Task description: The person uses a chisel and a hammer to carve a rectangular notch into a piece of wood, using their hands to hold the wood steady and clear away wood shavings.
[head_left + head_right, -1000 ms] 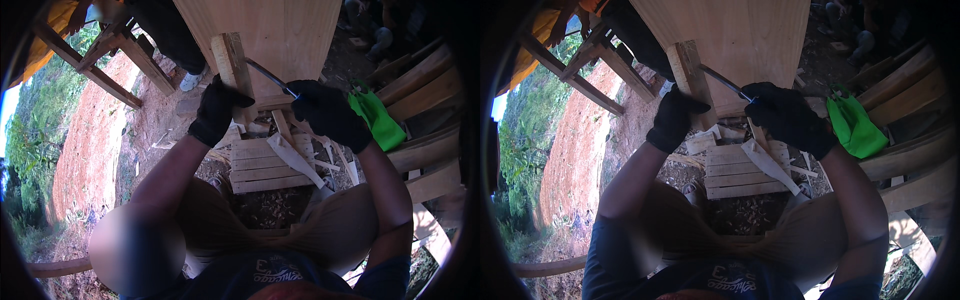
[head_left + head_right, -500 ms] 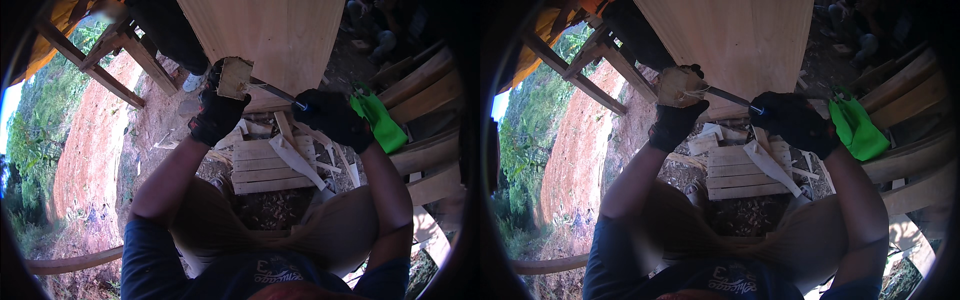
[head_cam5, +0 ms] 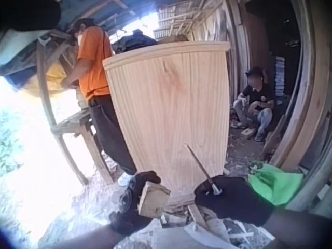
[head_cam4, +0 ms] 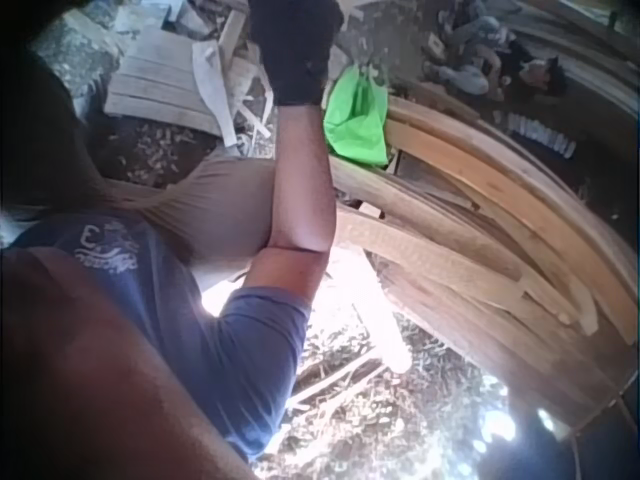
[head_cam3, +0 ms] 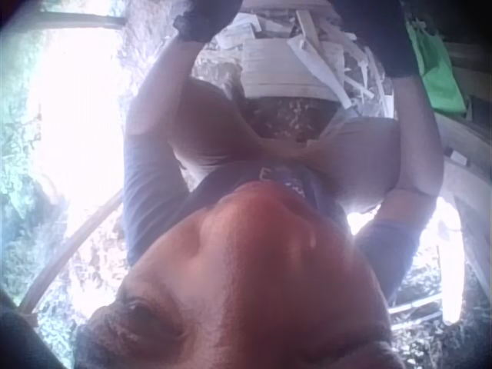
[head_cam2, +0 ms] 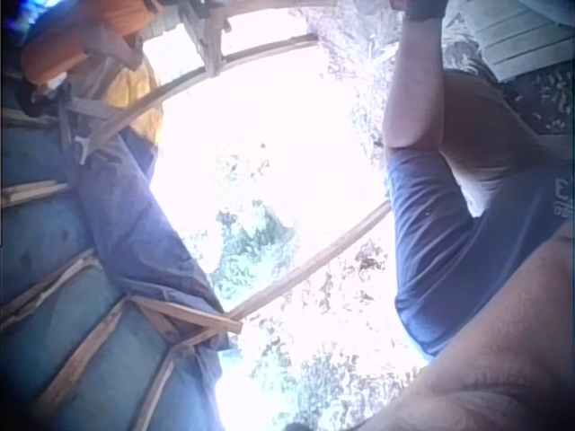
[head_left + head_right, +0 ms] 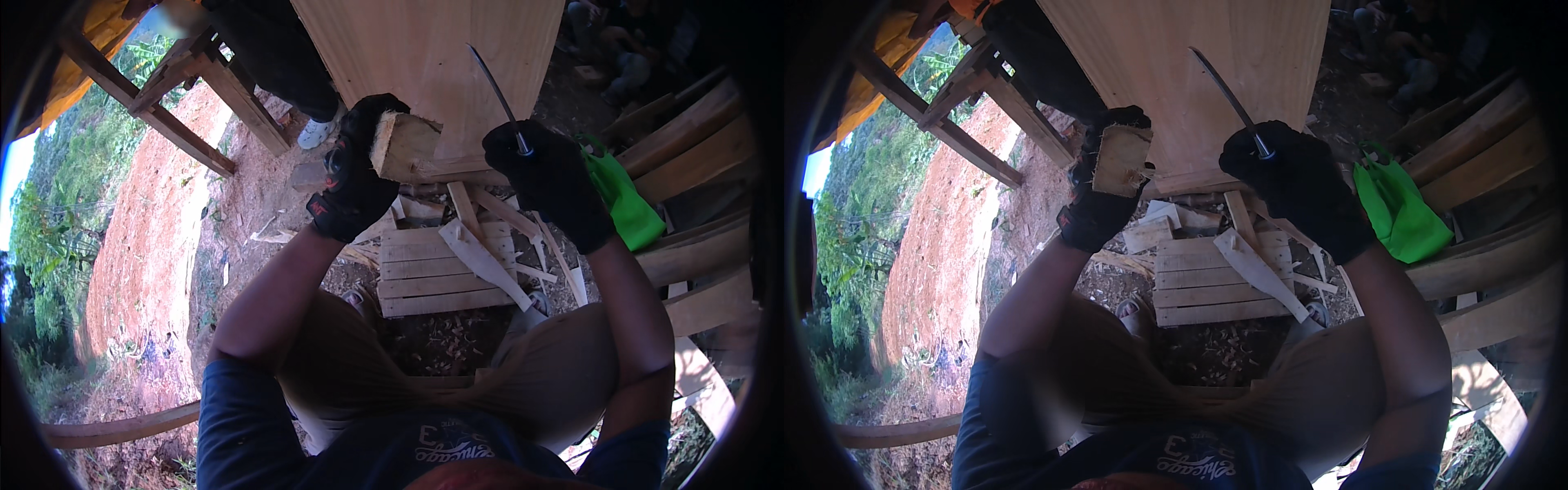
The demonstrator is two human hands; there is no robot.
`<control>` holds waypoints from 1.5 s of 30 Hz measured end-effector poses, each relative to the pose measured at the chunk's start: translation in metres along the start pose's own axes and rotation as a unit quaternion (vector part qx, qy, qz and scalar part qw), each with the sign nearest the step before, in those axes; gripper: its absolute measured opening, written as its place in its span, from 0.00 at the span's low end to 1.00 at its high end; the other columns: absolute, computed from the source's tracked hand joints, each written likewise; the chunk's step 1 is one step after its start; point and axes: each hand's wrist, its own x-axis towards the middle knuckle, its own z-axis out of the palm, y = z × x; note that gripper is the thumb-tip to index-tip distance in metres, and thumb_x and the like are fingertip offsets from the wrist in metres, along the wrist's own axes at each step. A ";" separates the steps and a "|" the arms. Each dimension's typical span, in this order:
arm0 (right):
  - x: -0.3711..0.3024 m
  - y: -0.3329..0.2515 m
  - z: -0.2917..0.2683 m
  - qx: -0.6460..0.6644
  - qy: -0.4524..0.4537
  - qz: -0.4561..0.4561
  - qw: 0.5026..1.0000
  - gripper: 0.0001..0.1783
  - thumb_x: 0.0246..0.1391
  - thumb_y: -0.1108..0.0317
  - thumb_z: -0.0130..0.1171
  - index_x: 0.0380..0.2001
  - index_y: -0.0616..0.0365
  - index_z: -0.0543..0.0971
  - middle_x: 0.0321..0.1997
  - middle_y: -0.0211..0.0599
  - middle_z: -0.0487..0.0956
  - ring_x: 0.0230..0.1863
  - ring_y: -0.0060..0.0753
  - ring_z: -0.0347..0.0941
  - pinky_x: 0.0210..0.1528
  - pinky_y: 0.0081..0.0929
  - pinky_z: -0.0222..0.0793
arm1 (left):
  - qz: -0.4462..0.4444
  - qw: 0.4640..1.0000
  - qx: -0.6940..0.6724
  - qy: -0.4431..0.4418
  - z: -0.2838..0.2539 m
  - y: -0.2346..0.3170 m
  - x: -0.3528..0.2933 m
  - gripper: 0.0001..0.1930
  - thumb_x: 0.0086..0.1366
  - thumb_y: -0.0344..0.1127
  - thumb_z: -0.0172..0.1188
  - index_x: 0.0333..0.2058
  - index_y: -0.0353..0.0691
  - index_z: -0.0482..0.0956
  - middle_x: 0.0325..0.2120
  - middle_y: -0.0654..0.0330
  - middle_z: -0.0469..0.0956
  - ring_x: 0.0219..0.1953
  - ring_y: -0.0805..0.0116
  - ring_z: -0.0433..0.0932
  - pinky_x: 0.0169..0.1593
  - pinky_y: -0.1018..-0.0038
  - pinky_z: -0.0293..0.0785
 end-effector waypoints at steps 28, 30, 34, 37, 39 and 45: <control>-0.006 -0.040 -0.003 0.019 -0.023 -0.007 1.000 0.06 0.58 0.66 0.67 0.39 0.48 0.88 0.40 0.34 0.84 0.40 0.39 0.85 0.45 0.37 0.79 | 0.051 0.983 0.015 -0.178 0.028 0.009 0.000 0.39 0.57 0.30 0.76 0.66 0.33 0.67 0.52 0.48 0.79 0.55 0.53 0.82 0.58 0.63 0.80; -0.005 -0.044 -0.005 0.046 -0.047 0.046 0.997 0.06 0.59 0.65 0.66 0.38 0.49 0.88 0.40 0.35 0.85 0.40 0.39 0.85 0.45 0.37 0.79 | -0.001 0.979 -0.014 -0.201 0.024 0.015 -0.002 0.41 0.57 0.32 0.76 0.66 0.33 0.66 0.52 0.47 0.79 0.55 0.52 0.82 0.58 0.62 0.80; -0.005 -0.043 -0.007 0.056 -0.061 0.075 0.994 0.07 0.61 0.63 0.66 0.39 0.52 0.87 0.39 0.36 0.85 0.40 0.41 0.85 0.45 0.38 0.79 | -0.093 0.965 -0.052 -0.240 0.019 0.020 -0.003 0.44 0.55 0.35 0.78 0.67 0.32 0.65 0.54 0.45 0.79 0.54 0.50 0.82 0.58 0.61 0.81; -0.005 -0.025 0.000 0.037 -0.036 0.023 0.998 0.11 0.63 0.61 0.66 0.42 0.55 0.86 0.39 0.38 0.85 0.39 0.42 0.85 0.44 0.38 0.79 | -0.136 0.961 -0.039 -0.237 0.019 0.020 -0.002 0.46 0.55 0.38 0.79 0.68 0.31 0.64 0.54 0.44 0.79 0.54 0.48 0.83 0.58 0.60 0.81; -0.003 -0.022 0.003 0.063 -0.028 0.075 0.995 0.14 0.63 0.59 0.67 0.45 0.57 0.85 0.39 0.38 0.85 0.37 0.40 0.85 0.41 0.36 0.79 | -0.126 0.972 0.007 -0.201 0.022 0.010 -0.003 0.47 0.54 0.43 0.81 0.67 0.32 0.66 0.53 0.45 0.80 0.53 0.49 0.84 0.57 0.60 0.81; -0.016 0.047 0.020 0.237 -0.168 0.319 0.902 0.24 0.60 0.67 0.66 0.58 0.63 0.78 0.29 0.35 0.80 0.23 0.24 0.77 0.25 0.25 0.75 | -0.323 0.924 -0.023 -0.205 0.028 -0.038 -0.005 0.39 0.55 0.55 0.80 0.56 0.32 0.77 0.45 0.46 0.86 0.50 0.54 0.87 0.55 0.62 0.82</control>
